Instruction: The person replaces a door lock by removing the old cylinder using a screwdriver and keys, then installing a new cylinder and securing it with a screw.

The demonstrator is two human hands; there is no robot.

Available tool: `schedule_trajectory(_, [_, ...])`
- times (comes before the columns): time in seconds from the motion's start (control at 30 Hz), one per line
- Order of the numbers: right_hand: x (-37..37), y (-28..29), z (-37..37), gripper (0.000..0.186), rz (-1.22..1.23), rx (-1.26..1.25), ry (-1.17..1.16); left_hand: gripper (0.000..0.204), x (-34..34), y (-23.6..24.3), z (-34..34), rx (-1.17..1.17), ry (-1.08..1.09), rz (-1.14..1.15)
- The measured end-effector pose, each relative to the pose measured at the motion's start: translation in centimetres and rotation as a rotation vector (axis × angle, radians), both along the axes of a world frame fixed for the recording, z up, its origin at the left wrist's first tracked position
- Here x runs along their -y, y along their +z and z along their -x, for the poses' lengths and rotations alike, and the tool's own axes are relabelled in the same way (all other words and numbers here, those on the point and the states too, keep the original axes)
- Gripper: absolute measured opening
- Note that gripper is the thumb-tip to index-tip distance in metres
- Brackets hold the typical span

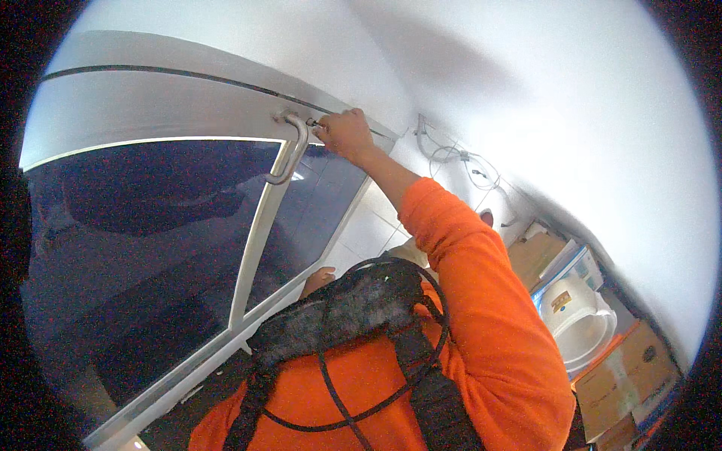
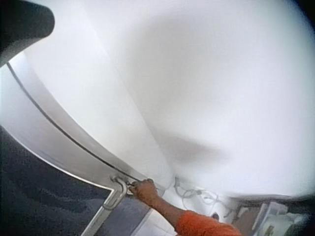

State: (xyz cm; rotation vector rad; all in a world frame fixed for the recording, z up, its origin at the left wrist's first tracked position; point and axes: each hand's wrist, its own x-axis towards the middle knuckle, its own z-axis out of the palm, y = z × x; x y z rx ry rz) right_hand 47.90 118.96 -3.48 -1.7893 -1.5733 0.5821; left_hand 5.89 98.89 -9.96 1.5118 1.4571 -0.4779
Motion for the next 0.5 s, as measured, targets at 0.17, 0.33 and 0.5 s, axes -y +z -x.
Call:
schedule_trajectory(0.17, [-0.5, -2.0, -0.7, 0.033, 0.344, -1.121, 0.073, 0.032, -1.1, 3.7, -5.4, 0.067, -0.049, -0.207])
schedule_trajectory(0.33, [-0.9, -2.8, 0.7, 0.034, 0.292, -1.163, -0.114, 0.024, -7.9, 12.9, -14.8, 0.258, -0.273, -1.010])
schedule_trajectory(0.5, [-0.4, -2.2, 0.7, 0.033, -0.072, -0.620, -0.082, 0.026, -15.3, 22.0, -25.4, 0.275, -0.292, -1.425])
